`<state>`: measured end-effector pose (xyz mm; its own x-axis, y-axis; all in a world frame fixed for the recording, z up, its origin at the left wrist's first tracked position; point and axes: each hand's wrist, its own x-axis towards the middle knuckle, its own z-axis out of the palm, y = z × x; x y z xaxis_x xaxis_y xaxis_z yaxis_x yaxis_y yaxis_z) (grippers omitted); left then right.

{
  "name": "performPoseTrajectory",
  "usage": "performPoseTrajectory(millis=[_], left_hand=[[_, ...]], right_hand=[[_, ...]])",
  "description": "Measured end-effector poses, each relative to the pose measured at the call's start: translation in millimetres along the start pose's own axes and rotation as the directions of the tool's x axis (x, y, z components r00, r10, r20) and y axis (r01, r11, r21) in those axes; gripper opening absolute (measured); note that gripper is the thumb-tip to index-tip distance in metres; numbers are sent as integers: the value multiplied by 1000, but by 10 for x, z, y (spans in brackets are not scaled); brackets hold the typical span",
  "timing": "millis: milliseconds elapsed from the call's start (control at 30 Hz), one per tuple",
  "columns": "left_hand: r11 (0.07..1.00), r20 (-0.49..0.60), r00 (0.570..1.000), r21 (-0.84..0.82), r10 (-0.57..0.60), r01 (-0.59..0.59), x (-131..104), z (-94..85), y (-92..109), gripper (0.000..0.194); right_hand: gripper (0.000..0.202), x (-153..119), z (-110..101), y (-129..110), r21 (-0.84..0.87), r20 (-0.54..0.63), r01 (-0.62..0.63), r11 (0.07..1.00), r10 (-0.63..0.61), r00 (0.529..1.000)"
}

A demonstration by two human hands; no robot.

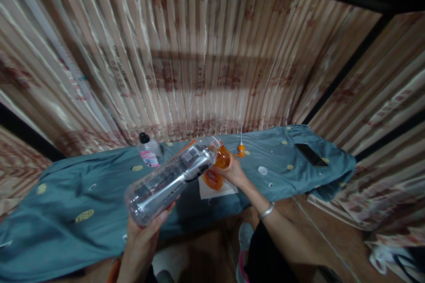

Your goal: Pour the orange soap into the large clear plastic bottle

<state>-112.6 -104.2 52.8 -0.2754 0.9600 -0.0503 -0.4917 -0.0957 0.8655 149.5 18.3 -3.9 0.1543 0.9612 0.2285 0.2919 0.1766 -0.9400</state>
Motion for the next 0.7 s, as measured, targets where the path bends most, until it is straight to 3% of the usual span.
performPoseTrajectory(millis=[200, 333, 700], left_hand=[[1000, -22, 999, -10, 28, -28, 11, -24, -39, 105], [1000, -35, 999, 9, 4, -4, 1, -35, -50, 95], [1000, -206, 979, -5, 5, -6, -65, 152, 34, 78]], right_hand=[[68, -28, 30, 22, -33, -21, -12, 999, 12, 1000], [64, -78, 38, 66, 0, -22, 3, 1000, -3, 1000], [65, -131, 42, 63, 29, -23, 101, 994, -100, 995]])
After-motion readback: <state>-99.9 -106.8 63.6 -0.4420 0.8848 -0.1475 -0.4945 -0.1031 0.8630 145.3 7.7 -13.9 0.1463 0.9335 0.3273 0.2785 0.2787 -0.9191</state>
